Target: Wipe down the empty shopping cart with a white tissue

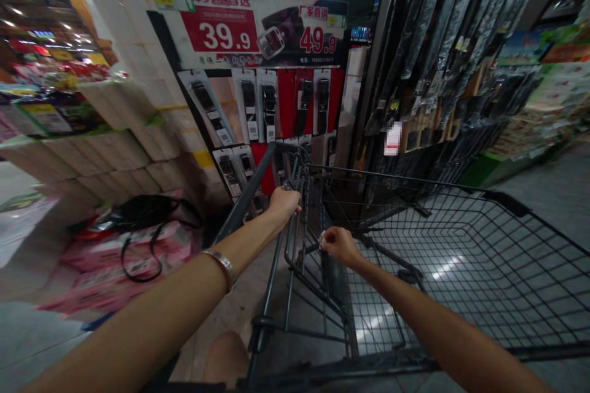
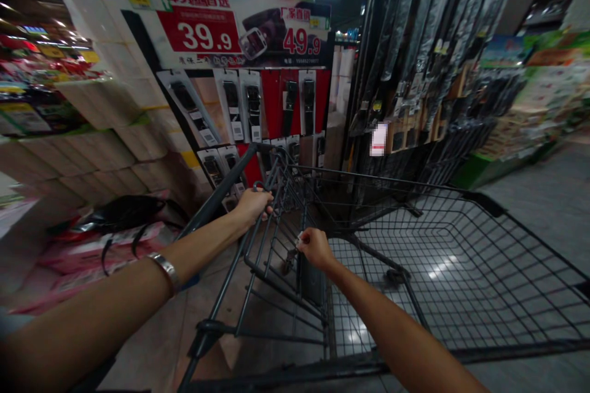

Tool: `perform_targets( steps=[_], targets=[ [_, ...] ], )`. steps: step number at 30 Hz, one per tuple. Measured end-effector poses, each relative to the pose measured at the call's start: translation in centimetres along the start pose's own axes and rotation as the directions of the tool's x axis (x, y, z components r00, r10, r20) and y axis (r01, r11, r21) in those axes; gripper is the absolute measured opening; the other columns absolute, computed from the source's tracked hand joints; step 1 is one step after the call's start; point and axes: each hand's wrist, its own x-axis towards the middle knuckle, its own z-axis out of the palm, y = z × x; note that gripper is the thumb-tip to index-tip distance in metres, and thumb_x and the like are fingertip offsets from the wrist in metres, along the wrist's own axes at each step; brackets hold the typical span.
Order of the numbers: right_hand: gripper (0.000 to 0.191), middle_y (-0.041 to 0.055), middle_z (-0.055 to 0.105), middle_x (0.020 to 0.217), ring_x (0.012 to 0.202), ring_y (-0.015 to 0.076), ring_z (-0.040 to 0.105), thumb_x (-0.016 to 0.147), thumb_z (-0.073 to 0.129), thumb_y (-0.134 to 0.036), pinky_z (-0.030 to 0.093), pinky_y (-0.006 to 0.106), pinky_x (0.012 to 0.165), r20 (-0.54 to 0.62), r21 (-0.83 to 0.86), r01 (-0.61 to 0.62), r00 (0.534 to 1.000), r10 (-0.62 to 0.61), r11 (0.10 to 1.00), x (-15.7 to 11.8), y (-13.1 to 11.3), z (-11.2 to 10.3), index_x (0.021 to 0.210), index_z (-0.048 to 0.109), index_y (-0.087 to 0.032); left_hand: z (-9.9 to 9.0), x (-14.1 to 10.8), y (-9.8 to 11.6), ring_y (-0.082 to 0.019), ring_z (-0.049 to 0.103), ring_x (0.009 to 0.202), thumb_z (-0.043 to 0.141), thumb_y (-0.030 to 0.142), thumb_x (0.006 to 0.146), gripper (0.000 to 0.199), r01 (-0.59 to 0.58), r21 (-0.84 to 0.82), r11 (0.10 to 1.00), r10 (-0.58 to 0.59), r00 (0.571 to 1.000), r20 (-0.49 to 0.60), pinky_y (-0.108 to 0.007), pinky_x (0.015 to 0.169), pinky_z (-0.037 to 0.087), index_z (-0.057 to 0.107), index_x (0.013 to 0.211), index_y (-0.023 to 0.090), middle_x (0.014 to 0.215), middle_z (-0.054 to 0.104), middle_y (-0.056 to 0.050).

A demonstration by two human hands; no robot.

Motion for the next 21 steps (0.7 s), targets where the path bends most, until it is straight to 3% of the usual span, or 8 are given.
perform_targets(
  steps=[6, 13, 17, 21],
  targets=[
    [0.008, 0.0009, 0.065, 0.062, 0.059, 0.0132, 0.058, 0.060, 0.062, -0.020, 0.041, 0.021, 0.053, -0.075, 0.229, 0.013, 0.997, 0.004, 0.973, 0.8, -0.9, 0.3, 0.066, 0.064, -0.015, -0.1, -0.6, 0.4, -0.007, 0.042, 0.033, 0.048, 0.004, 0.075, 0.015, 0.009, 0.059, 0.998, -0.009, 1.000, 0.003, -0.017, 0.036, 0.032, 0.049, 0.064, 0.015, 0.043, 0.045, 0.004],
    [0.017, -0.0001, 0.063, 0.059, 0.053, 0.0123, 0.055, 0.053, 0.066, -0.024, 0.041, 0.022, 0.049, -0.142, 0.547, 0.030, 0.988, 0.057, 0.837, 2.0, -5.7, -0.1, 0.067, 0.063, -0.015, -0.1, -0.6, 0.5, -0.009, 0.046, 0.037, 0.051, 0.004, 0.072, 0.011, 0.007, 0.079, 0.997, -0.005, 1.000, -0.021, -0.017, 0.037, 0.031, 0.051, 0.066, 0.014, 0.042, 0.044, 0.004],
    [0.014, -0.0001, 0.063, 0.059, 0.054, 0.0123, 0.056, 0.052, 0.065, -0.021, 0.041, 0.022, 0.051, -0.175, 0.565, 0.057, 0.983, 0.052, 0.823, 2.3, -7.0, -0.4, 0.065, 0.063, -0.015, 0.0, -0.5, 0.5, -0.009, 0.045, 0.036, 0.050, 0.005, 0.073, 0.014, 0.010, 0.080, 0.997, -0.010, 1.000, -0.007, -0.018, 0.037, 0.033, 0.049, 0.063, 0.015, 0.041, 0.045, 0.003],
    [0.016, 0.0014, 0.065, 0.062, 0.057, 0.0133, 0.058, 0.055, 0.065, -0.024, 0.043, 0.023, 0.054, -0.182, 0.588, 0.072, 0.982, 0.044, 0.806, 1.8, -6.8, -0.3, 0.067, 0.063, -0.015, 0.1, -0.2, 0.3, -0.010, 0.046, 0.036, 0.050, 0.005, 0.073, 0.018, 0.011, 0.057, 0.998, -0.011, 1.000, -0.008, -0.018, 0.037, 0.033, 0.046, 0.060, 0.016, 0.041, 0.044, 0.004]
  ],
)
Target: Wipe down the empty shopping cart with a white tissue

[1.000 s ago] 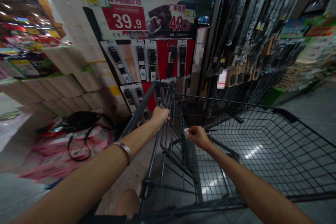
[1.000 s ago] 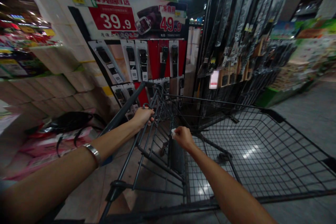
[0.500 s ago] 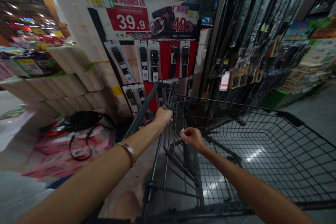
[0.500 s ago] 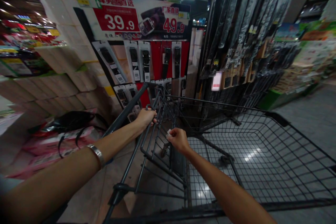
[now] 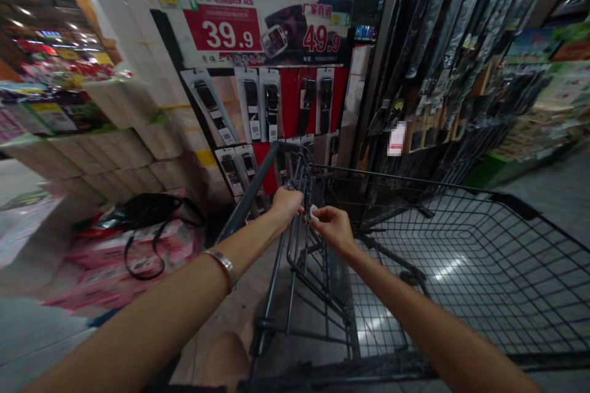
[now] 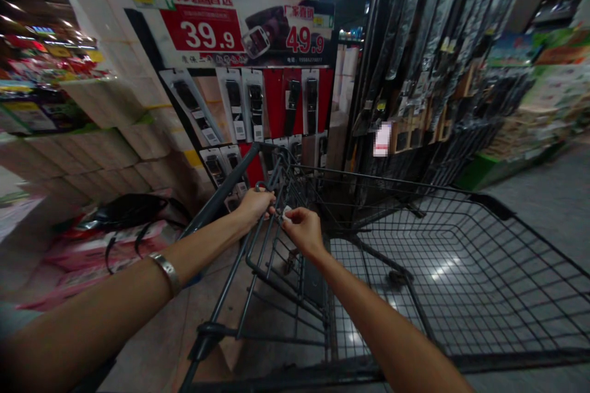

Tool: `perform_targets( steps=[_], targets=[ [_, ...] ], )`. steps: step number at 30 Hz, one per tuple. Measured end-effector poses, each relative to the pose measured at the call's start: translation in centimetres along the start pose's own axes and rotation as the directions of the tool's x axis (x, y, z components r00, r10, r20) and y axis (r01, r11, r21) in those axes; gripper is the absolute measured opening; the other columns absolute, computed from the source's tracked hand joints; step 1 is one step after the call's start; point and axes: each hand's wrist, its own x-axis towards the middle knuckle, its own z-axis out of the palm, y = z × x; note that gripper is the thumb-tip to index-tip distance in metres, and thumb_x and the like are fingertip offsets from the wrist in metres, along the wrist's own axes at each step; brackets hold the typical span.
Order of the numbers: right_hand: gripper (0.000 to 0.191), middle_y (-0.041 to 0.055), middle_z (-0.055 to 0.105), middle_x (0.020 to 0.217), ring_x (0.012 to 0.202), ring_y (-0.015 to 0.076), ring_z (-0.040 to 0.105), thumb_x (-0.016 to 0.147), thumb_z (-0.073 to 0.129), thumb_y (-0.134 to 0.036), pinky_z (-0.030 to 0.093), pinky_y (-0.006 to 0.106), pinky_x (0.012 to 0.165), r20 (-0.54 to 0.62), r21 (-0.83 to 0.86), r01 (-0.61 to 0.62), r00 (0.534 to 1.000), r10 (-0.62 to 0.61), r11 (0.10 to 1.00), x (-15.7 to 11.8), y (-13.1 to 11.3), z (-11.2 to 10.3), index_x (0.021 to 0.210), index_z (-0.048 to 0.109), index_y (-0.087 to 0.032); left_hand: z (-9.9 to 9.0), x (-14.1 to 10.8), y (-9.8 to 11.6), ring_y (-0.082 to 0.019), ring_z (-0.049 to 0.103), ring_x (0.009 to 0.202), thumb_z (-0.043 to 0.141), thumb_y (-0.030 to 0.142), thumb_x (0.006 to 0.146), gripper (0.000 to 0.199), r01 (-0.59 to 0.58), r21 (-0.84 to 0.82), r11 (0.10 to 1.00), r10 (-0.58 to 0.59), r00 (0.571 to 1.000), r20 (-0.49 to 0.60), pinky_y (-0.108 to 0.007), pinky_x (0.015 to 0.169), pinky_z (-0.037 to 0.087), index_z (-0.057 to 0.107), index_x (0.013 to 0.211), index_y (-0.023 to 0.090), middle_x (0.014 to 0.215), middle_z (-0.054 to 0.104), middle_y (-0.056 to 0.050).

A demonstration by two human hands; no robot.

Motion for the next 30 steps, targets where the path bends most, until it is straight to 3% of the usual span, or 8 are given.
perform_targets(
  steps=[6, 13, 24, 30],
  targets=[
    [0.013, 0.0001, 0.063, 0.060, 0.057, 0.0130, 0.056, 0.056, 0.066, -0.026, 0.042, 0.023, 0.053, 0.085, -0.057, 0.024, 0.996, -0.019, 0.998, -0.2, 1.2, -1.0, 0.063, 0.061, -0.017, 0.0, 0.4, -0.2, -0.008, 0.044, 0.034, 0.049, 0.004, 0.072, 0.017, 0.014, -0.021, 1.000, -0.013, 1.000, 0.010, -0.018, 0.037, 0.033, 0.046, 0.060, 0.016, 0.041, 0.044, 0.004],
    [0.010, -0.0017, 0.060, 0.058, 0.055, 0.0115, 0.053, 0.057, 0.064, -0.022, 0.038, 0.021, 0.051, 0.123, -0.290, 0.004, 0.992, 0.033, 0.957, -0.1, 3.7, -2.7, 0.063, 0.060, -0.017, 0.0, 0.2, 0.3, -0.007, 0.043, 0.034, 0.050, 0.005, 0.073, 0.014, 0.048, -0.016, 0.999, -0.048, 0.999, 0.009, -0.016, 0.036, 0.032, 0.047, 0.065, 0.016, 0.042, 0.044, 0.005],
    [0.009, -0.0019, 0.061, 0.055, 0.056, 0.0128, 0.056, 0.054, 0.064, -0.013, 0.039, 0.022, 0.054, 0.163, -0.511, -0.001, 0.982, 0.098, 0.860, -0.5, 5.3, -4.2, 0.053, 0.056, -0.018, -0.1, 0.0, 0.4, -0.008, 0.045, 0.037, 0.050, 0.007, 0.074, 0.007, 0.043, 0.021, 0.999, -0.044, 0.999, 0.011, -0.016, 0.037, 0.032, 0.052, 0.072, 0.013, 0.043, 0.045, 0.004],
    [0.009, -0.0012, 0.061, 0.055, 0.056, 0.0126, 0.056, 0.053, 0.064, -0.012, 0.037, 0.021, 0.052, 0.155, -0.539, 0.012, 0.984, 0.084, 0.842, -0.4, 5.0, -4.2, 0.052, 0.056, -0.017, -0.1, -0.2, 0.5, -0.007, 0.041, 0.032, 0.049, 0.008, 0.074, 0.008, 0.051, 0.017, 0.999, -0.051, 0.999, 0.016, -0.017, 0.038, 0.034, 0.051, 0.070, 0.014, 0.039, 0.043, 0.005]
  ],
)
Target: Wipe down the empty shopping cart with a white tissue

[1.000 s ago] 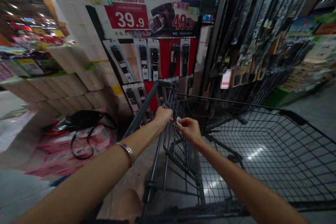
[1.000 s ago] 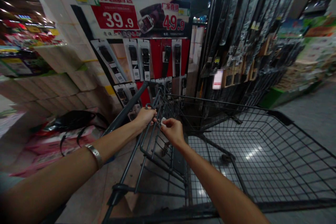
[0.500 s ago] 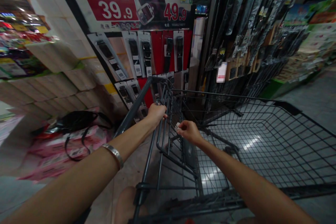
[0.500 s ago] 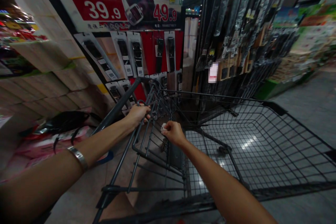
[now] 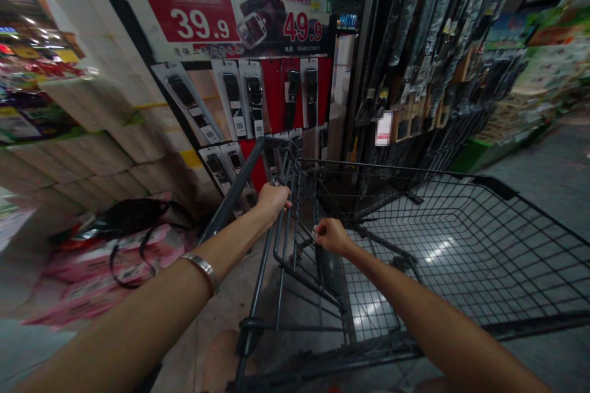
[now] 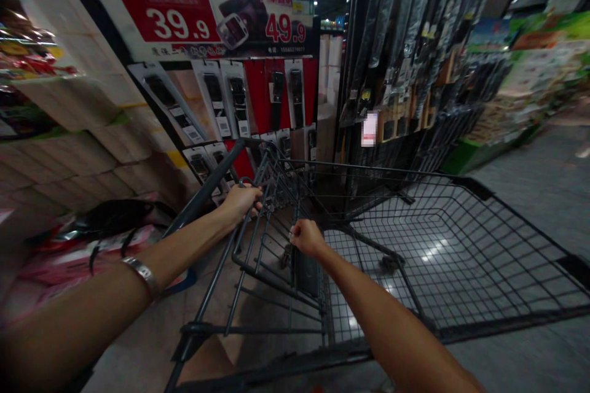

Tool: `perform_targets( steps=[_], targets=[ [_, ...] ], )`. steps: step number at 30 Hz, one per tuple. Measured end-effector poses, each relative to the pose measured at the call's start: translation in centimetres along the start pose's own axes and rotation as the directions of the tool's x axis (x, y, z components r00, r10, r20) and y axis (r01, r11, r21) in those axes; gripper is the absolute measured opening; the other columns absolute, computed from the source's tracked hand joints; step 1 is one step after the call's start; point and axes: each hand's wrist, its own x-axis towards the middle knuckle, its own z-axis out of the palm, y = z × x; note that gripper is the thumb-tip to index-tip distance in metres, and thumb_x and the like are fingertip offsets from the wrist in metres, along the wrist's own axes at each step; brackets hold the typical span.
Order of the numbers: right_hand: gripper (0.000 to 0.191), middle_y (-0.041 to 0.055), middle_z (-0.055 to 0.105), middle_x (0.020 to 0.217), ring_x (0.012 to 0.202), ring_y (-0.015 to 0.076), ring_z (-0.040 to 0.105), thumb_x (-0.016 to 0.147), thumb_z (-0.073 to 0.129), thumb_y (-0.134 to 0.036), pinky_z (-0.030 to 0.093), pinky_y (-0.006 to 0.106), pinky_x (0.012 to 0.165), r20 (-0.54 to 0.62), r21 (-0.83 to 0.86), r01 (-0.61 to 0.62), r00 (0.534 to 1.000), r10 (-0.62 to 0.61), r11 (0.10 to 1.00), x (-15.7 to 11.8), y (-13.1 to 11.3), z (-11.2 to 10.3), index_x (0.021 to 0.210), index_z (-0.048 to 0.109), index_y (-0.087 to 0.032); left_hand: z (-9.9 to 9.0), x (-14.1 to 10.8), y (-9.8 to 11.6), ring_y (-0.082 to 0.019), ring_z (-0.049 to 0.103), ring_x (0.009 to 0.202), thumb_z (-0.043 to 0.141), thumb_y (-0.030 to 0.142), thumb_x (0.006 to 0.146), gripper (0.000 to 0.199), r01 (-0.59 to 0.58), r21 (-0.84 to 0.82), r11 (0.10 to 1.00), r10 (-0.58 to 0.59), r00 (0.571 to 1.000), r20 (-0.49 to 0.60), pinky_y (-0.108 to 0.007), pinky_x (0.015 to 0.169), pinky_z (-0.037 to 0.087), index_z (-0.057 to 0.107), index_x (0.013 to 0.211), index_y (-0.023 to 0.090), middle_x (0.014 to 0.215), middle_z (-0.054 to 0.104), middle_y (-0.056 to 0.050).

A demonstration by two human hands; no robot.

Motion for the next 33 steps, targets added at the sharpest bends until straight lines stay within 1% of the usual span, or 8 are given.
perform_targets(
  steps=[3, 7, 10, 14, 20, 23, 27, 33],
  targets=[
    [0.009, -0.0026, 0.059, 0.051, 0.053, 0.0120, 0.056, 0.051, 0.065, -0.012, 0.038, 0.021, 0.051, 0.039, 0.128, -0.089, 0.996, 0.084, 0.988, 0.2, -0.7, -0.3, 0.051, 0.057, -0.016, 0.0, 0.2, -0.1, -0.007, 0.040, 0.031, 0.050, 0.008, 0.075, 0.010, -0.010, -0.004, 1.000, 0.010, 1.000, 0.002, -0.017, 0.037, 0.033, 0.049, 0.067, 0.015, 0.038, 0.043, 0.005],
    [0.011, -0.0033, 0.060, 0.051, 0.050, 0.0116, 0.056, 0.048, 0.067, -0.011, 0.041, 0.021, 0.050, 0.094, 0.387, -0.192, 0.981, 0.169, 0.902, 0.4, -2.2, -0.9, 0.054, 0.059, -0.016, 0.2, 0.4, -0.3, -0.008, 0.041, 0.032, 0.049, 0.007, 0.074, 0.011, -0.028, -0.016, 0.999, 0.028, 1.000, 0.001, -0.017, 0.037, 0.033, 0.049, 0.066, 0.015, 0.038, 0.042, 0.005],
    [0.013, -0.0023, 0.062, 0.054, 0.051, 0.0113, 0.056, 0.048, 0.069, -0.015, 0.043, 0.022, 0.052, 0.082, 0.538, -0.173, 0.985, 0.153, 0.825, 0.3, -3.6, -1.2, 0.057, 0.061, -0.016, 0.3, 0.4, -0.4, -0.008, 0.040, 0.031, 0.049, 0.007, 0.075, 0.010, -0.025, -0.005, 1.000, 0.025, 1.000, 0.007, -0.017, 0.036, 0.034, 0.051, 0.068, 0.015, 0.038, 0.043, 0.005],
    [0.017, -0.0005, 0.065, 0.061, 0.057, 0.0118, 0.058, 0.049, 0.071, -0.022, 0.046, 0.024, 0.058, 0.026, 0.664, -0.084, 0.996, 0.090, 0.743, 0.3, -5.5, -1.3, 0.062, 0.062, -0.016, 0.4, 0.2, -0.2, -0.008, 0.039, 0.030, 0.049, 0.007, 0.075, 0.008, -0.026, 0.008, 1.000, 0.026, 1.000, 0.005, -0.018, 0.035, 0.033, 0.053, 0.072, 0.014, 0.038, 0.043, 0.005],
    [0.021, 0.0002, 0.066, 0.066, 0.063, 0.0130, 0.060, 0.053, 0.072, -0.029, 0.047, 0.025, 0.061, -0.037, 0.647, 0.016, 0.999, 0.010, 0.763, 0.4, -5.9, -1.1, 0.067, 0.062, -0.016, 0.7, 0.3, -0.1, -0.008, 0.041, 0.031, 0.050, 0.008, 0.075, 0.009, -0.016, 0.004, 1.000, 0.016, 1.000, 0.009, -0.018, 0.037, 0.035, 0.057, 0.079, 0.012, 0.040, 0.044, 0.005],
    [0.017, -0.0006, 0.065, 0.065, 0.062, 0.0124, 0.059, 0.057, 0.068, -0.028, 0.045, 0.024, 0.060, -0.026, 0.571, 0.038, 0.999, -0.028, 0.820, 0.3, -4.9, -1.0, 0.068, 0.062, -0.016, 0.9, 0.3, -0.1, -0.008, 0.043, 0.033, 0.050, 0.007, 0.075, 0.009, -0.017, -0.014, 1.000, 0.017, 1.000, 0.014, -0.018, 0.037, 0.034, 0.057, 0.079, 0.012, 0.041, 0.044, 0.005],
    [0.011, -0.0018, 0.061, 0.061, 0.057, 0.0111, 0.055, 0.058, 0.065, -0.022, 0.042, 0.022, 0.055, -0.029, 0.406, 0.031, 0.999, -0.021, 0.914, 0.2, -3.2, -1.0, 0.066, 0.062, -0.016, 1.0, 0.2, 0.0, -0.007, 0.041, 0.032, 0.049, 0.007, 0.076, 0.009, -0.020, -0.018, 1.000, 0.021, 0.999, 0.030, -0.017, 0.037, 0.034, 0.055, 0.077, 0.012, 0.041, 0.043, 0.006],
    [0.009, -0.0022, 0.060, 0.057, 0.054, 0.0109, 0.054, 0.057, 0.066, -0.021, 0.039, 0.021, 0.052, 0.004, 0.278, -0.008, 1.000, 0.007, 0.961, 0.2, -1.1, -1.1, 0.062, 0.060, -0.016, 1.1, -0.1, 0.2, -0.007, 0.040, 0.031, 0.048, 0.009, 0.078, 0.009, -0.009, 0.024, 1.000, 0.008, 0.999, 0.033, -0.016, 0.037, 0.034, 0.056, 0.079, 0.012, 0.039, 0.044, 0.005]
  ],
)
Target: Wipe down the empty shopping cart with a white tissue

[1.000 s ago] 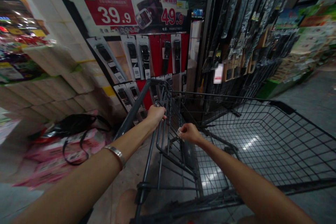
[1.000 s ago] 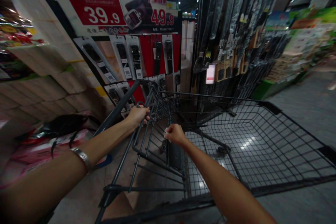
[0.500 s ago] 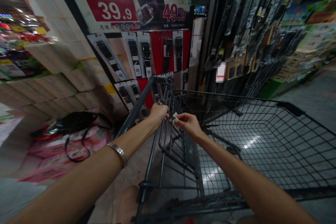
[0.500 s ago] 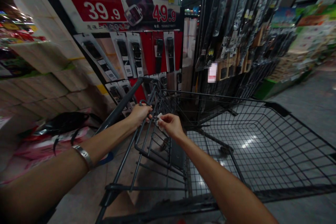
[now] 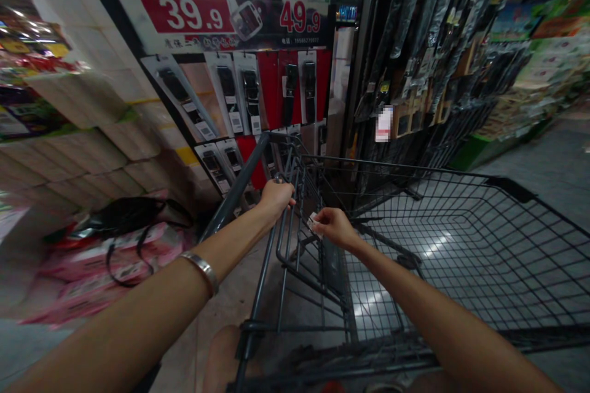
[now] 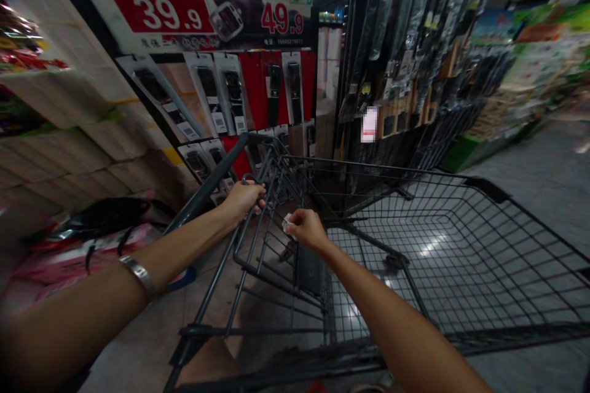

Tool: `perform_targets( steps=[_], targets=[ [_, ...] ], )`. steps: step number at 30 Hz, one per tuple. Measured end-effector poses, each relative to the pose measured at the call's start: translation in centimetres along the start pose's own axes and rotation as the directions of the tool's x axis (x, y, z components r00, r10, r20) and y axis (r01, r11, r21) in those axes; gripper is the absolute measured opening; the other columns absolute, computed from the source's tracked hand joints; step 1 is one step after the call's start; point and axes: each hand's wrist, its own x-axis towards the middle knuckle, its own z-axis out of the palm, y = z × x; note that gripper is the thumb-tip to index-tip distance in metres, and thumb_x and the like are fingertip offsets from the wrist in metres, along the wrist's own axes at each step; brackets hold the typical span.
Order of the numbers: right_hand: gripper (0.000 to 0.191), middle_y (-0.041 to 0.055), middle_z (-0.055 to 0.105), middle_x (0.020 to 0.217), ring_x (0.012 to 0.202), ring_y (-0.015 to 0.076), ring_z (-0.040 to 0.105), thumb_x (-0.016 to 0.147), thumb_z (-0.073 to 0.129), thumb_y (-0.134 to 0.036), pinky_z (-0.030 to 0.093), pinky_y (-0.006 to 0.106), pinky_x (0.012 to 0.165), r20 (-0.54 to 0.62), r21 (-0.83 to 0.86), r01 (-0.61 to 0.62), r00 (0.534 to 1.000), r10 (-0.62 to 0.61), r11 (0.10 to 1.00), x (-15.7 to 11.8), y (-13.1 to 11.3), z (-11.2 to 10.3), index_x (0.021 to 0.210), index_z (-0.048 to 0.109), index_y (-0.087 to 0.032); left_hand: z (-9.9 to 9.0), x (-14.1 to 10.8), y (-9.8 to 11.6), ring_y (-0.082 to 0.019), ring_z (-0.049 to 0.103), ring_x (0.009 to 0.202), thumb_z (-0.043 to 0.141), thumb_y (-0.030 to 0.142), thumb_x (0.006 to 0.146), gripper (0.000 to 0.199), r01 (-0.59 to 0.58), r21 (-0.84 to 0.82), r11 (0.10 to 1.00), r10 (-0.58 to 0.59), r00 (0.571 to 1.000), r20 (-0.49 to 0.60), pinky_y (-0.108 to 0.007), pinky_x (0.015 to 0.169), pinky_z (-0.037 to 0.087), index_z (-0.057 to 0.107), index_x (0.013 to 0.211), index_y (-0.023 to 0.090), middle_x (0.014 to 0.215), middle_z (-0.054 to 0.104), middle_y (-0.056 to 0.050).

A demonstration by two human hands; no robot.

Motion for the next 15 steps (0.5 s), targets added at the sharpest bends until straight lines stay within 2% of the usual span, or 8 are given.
perform_targets(
  steps=[8, 15],
  targets=[
    [0.009, -0.0029, 0.060, 0.051, 0.052, 0.0112, 0.055, 0.053, 0.065, -0.011, 0.038, 0.020, 0.050, 0.035, -0.220, -0.008, 0.999, 0.016, 0.976, -0.3, 2.0, -1.0, 0.052, 0.058, -0.017, 0.3, 0.0, 0.2, -0.007, 0.037, 0.029, 0.048, 0.007, 0.077, 0.008, 0.007, -0.022, 1.000, -0.007, 1.000, 0.008, -0.017, 0.038, 0.033, 0.053, 0.076, 0.013, 0.038, 0.042, 0.006],
    [0.014, 0.0002, 0.062, 0.054, 0.057, 0.0153, 0.059, 0.050, 0.065, -0.006, 0.038, 0.023, 0.052, 0.068, -0.378, 0.038, 0.998, -0.013, 0.925, 0.0, 1.6, -1.2, 0.048, 0.058, -0.018, 0.4, -0.4, 0.2, -0.007, 0.038, 0.029, 0.048, 0.008, 0.077, 0.009, -0.003, -0.019, 1.000, 0.003, 1.000, 0.002, -0.018, 0.038, 0.033, 0.054, 0.079, 0.014, 0.039, 0.043, 0.006]
  ],
)
